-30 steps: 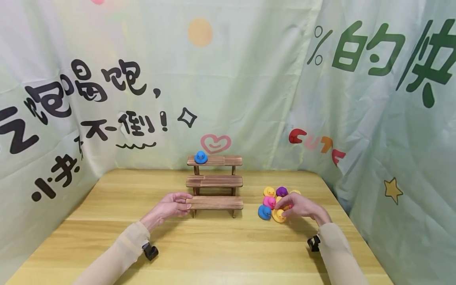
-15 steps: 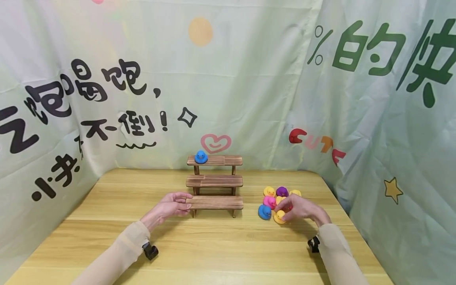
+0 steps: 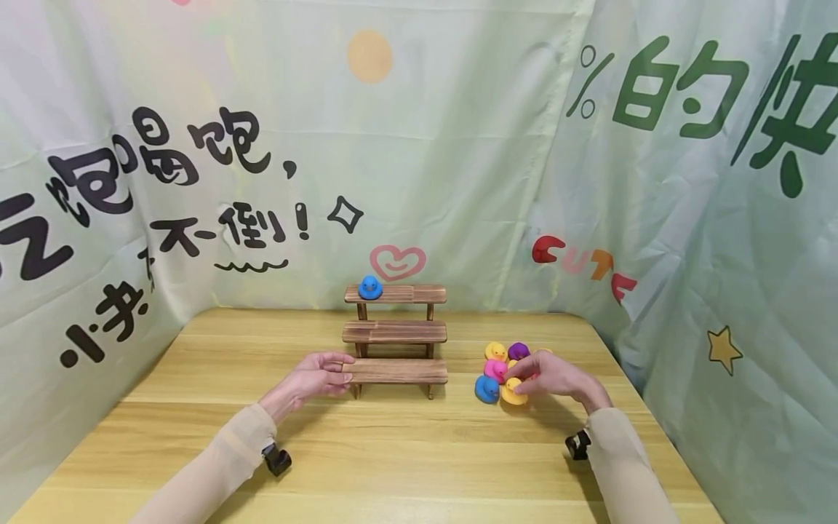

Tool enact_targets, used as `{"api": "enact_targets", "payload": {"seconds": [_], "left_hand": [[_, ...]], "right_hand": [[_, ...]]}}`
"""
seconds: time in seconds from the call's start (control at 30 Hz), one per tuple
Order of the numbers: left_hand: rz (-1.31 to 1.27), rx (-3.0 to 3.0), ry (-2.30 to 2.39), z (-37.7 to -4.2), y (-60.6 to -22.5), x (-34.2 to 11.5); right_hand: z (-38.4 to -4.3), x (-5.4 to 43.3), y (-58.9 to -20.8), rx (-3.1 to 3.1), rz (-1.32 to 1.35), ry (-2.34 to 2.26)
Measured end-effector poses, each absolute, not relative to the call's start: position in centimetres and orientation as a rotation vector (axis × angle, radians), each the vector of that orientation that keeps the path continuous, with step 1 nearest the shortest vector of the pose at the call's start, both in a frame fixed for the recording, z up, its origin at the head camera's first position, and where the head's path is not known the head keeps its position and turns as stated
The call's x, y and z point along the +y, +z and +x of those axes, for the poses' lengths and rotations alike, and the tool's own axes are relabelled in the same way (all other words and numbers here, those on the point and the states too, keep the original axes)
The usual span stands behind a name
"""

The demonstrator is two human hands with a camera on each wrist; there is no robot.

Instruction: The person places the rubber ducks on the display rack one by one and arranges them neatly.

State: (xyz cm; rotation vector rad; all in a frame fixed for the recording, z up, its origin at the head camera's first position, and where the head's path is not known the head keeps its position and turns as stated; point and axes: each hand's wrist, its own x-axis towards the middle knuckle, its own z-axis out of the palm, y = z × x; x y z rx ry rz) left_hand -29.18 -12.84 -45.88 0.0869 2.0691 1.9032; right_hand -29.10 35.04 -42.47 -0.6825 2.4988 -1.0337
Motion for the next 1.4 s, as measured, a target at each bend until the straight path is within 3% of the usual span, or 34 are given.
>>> {"api": "enact_targets", "payload": {"seconds": [0.83, 1.4], "left_hand": [[0.117, 2.079, 1.888, -29.6, -45.6, -12.5], [0.089, 2.076, 1.895, -29.4, -45.9, -12.7]], "right_hand": [[-29.2, 32.6, -40.3, 2.587, -0.629, -1.185], [-30.0, 29.7, -41.2, 2.268, -0.781, -1.467]]}}
